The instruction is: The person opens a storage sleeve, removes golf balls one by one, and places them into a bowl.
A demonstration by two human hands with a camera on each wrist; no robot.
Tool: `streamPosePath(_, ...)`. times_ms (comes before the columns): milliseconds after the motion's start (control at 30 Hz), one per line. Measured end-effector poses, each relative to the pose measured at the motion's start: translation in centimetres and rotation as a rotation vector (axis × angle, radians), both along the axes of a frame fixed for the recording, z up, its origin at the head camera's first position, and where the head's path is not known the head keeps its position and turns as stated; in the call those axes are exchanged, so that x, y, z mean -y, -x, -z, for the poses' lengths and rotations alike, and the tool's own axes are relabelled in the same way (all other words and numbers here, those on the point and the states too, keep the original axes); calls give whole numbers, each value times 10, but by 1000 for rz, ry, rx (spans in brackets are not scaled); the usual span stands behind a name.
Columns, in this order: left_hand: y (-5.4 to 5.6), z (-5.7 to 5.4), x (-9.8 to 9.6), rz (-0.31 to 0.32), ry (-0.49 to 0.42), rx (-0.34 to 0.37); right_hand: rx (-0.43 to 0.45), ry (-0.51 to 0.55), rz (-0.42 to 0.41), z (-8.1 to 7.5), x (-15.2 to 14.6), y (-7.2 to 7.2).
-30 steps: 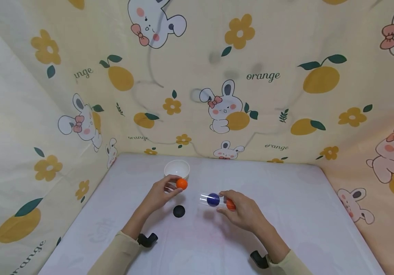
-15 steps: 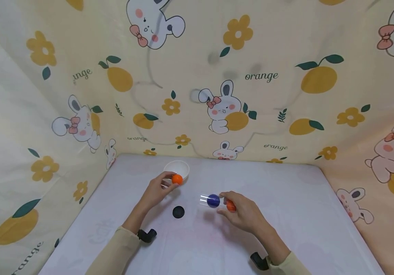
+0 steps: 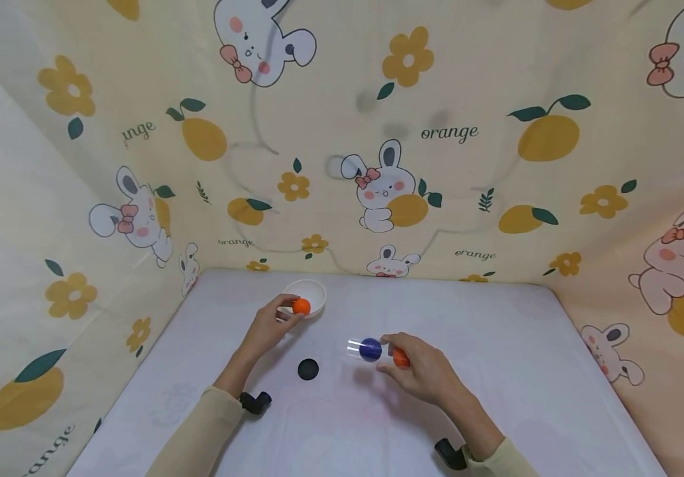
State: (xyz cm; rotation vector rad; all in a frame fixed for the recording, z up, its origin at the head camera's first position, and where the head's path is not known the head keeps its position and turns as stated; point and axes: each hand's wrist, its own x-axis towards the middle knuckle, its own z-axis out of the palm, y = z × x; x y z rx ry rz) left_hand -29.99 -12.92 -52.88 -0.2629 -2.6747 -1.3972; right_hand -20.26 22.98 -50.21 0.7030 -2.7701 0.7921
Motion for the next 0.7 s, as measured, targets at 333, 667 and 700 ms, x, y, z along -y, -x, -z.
streamPosePath(333,9,4,-1,-36,28,6,32,6,11,1,-1,1)
streamPosePath(667,11,3,0,-27,5,20,17,6,12,3,-2,1)
streamPosePath(700,10,3,0,-26,6,20,15,7,11,3,-2,1)
